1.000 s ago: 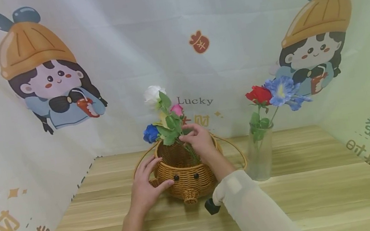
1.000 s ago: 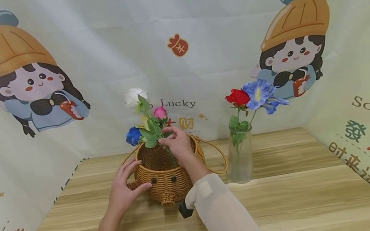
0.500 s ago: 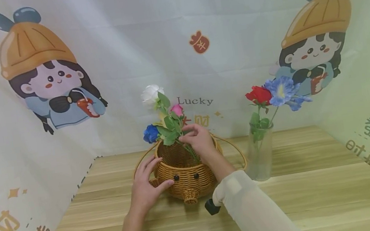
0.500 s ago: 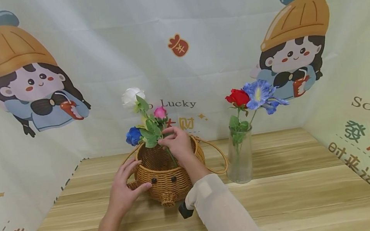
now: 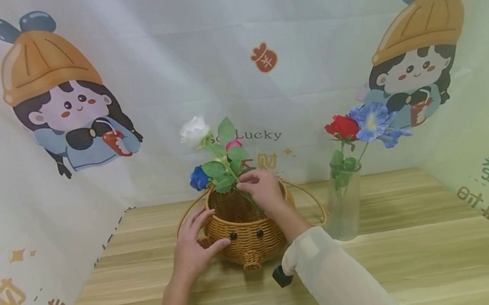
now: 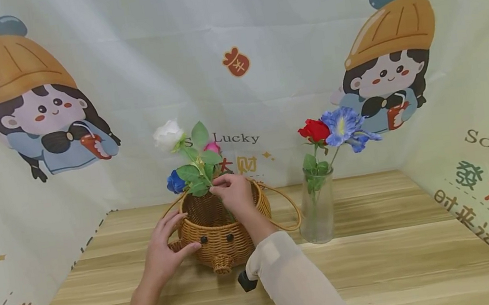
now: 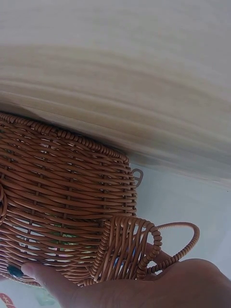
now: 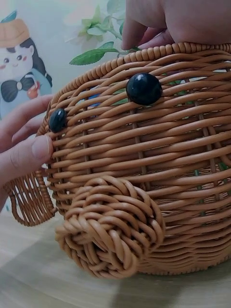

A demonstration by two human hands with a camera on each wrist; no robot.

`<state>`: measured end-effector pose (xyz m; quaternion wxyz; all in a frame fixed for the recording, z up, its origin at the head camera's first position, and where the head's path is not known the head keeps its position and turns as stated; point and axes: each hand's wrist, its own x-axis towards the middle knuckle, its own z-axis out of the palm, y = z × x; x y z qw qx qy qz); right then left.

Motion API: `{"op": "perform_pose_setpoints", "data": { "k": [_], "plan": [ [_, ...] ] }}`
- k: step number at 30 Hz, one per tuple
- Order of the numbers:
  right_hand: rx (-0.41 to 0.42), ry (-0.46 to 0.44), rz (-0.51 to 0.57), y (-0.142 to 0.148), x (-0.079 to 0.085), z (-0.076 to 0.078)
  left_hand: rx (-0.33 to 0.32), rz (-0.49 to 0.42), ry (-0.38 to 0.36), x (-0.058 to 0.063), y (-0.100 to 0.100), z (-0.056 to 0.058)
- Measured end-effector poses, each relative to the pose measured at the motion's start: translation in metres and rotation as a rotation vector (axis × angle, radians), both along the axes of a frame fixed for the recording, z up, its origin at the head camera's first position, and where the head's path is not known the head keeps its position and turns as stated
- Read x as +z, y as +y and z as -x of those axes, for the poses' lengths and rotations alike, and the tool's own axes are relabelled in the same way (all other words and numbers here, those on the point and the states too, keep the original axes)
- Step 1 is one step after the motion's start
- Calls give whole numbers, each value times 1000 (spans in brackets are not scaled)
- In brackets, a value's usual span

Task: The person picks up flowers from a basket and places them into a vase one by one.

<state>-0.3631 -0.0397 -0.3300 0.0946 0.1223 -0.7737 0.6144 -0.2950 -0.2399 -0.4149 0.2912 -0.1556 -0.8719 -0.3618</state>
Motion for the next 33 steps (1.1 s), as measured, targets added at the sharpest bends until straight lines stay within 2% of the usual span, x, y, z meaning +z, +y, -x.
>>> {"op": "perform_pose_setpoints", "data": {
  "k": [5,10,18,22,29,33],
  "plan": [
    [-60,78,-89,-2,-3,-1,-2,0,-3,-2,-1,-2],
    [-113,117,-104,-1,-2,-3,-5,-7,0,-4,-1,0],
    [-126,155,9,5,5,-6,4,-24,-17,-2,-1,-1],
    [-150,216,52,13,10,-5,7,-16,-17,-2,-2,0],
    [-126,217,188,32,20,-4,4,-15,-10,-2,-2,0],
    [-136,237,204,40,28,-5,5,-11,-6,-3,-2,1]
  ]
}}
